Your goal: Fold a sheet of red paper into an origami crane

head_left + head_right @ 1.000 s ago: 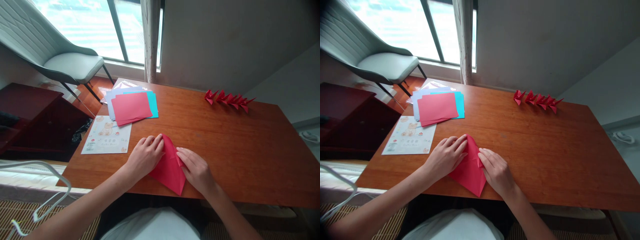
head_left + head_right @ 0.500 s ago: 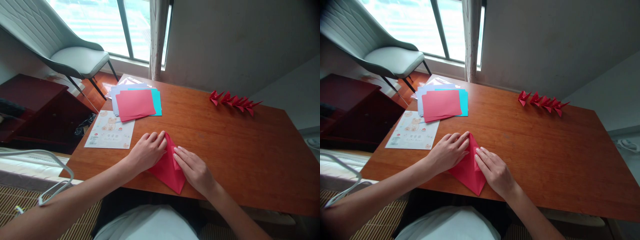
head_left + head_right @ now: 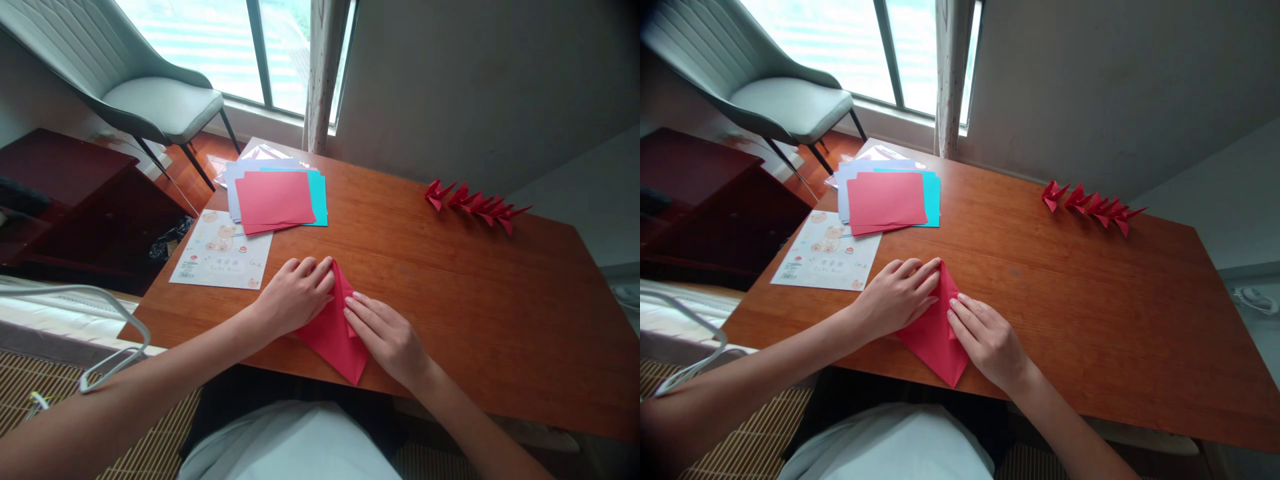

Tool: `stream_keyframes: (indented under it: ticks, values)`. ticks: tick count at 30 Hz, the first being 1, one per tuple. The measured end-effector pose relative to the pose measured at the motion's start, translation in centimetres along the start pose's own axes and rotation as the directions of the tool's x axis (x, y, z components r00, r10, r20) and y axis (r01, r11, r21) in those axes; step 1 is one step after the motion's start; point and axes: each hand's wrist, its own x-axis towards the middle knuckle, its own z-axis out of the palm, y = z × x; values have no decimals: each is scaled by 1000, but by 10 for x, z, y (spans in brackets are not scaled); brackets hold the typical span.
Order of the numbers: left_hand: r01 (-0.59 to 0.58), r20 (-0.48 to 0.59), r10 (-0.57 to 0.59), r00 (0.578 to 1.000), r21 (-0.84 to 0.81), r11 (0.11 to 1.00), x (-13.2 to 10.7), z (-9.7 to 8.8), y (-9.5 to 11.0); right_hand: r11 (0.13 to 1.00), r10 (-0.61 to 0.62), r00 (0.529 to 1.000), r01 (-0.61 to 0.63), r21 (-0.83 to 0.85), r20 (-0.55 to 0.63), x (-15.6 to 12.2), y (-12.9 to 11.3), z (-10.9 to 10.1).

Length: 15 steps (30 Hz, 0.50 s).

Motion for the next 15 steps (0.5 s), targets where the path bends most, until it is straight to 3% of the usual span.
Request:
stream_keyframes:
  ticks: [15]
  values:
    - [-2,48,0,999,40,999,0,0,2,996,-81,996,83,-45,32,7,4,-4]
